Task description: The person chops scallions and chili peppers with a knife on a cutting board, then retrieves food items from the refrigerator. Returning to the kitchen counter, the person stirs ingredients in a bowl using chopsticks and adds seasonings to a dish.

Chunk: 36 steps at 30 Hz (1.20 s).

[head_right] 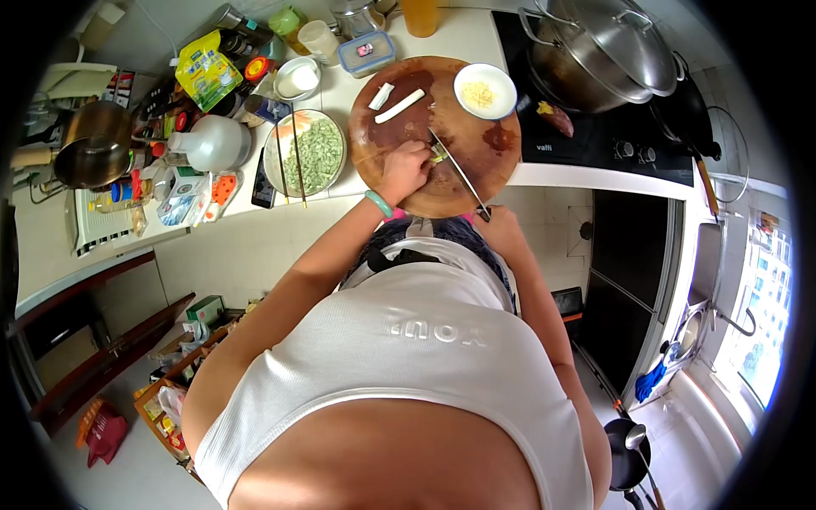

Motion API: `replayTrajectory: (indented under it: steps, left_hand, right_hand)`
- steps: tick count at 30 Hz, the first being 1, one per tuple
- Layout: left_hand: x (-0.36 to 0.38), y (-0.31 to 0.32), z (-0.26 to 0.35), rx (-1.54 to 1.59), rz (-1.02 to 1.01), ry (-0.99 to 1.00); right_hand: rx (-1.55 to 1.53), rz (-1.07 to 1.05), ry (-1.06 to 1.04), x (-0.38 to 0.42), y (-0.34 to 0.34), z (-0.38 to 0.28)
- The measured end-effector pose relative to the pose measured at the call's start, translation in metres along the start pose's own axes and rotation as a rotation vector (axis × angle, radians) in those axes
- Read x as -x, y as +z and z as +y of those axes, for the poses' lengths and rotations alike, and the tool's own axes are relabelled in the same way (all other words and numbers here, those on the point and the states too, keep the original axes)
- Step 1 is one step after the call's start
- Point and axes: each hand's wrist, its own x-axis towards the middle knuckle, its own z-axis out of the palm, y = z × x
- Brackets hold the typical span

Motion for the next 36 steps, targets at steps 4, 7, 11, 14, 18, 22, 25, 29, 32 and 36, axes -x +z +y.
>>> replayTrajectory:
  steps: [4, 7, 11, 14, 18, 22, 25, 29, 32, 36]
  left_hand:
    - [0.002, 0.004, -0.002, 0.036, 0.055, 0.009]
    - [0.001, 0.002, 0.002, 0.053, 0.061, 0.025]
    - [0.001, 0.003, 0.003, 0.009, 0.078, 0.037]
    - [0.001, 0.001, 0.004, 0.017, 0.08, 0.043]
    - [0.0, 0.002, 0.002, 0.001, 0.069, 0.047]
    - [0.0, 0.002, 0.001, 0.01, 0.038, 0.029]
    - [0.0, -0.001, 0.0, 0.007, 0.015, 0.022]
    - [-0.001, -0.003, -0.002, 0.028, 0.011, 0.054]
    - [-0.002, -0.002, 0.0, 0.033, 0.004, 0.006]
    - [-0.002, -0.005, 0.0, 0.041, -0.012, -0.01]
  right_hand:
    - [-0.024, 0.067, -0.116, 0.006, -0.002, -0.007]
    - [0.023, 0.068, -0.045, 0.013, -0.008, -0.019]
    - [0.041, 0.123, -0.097, 0.017, -0.007, -0.022]
    - [0.13, 0.118, -0.15, 0.019, -0.004, -0.025]
    - [0.103, 0.161, -0.181, 0.014, 0.009, -0.014]
    - [0.124, 0.16, -0.166, 0.014, 0.015, -0.008]
    - [0.198, 0.158, -0.131, 0.017, 0.016, -0.013]
    - [0.251, 0.226, -0.127, 0.019, 0.024, -0.017]
    - [0.228, 0.194, -0.079, 0.02, 0.021, -0.024]
    - [0.221, 0.158, -0.013, 0.02, 0.018, -0.032]
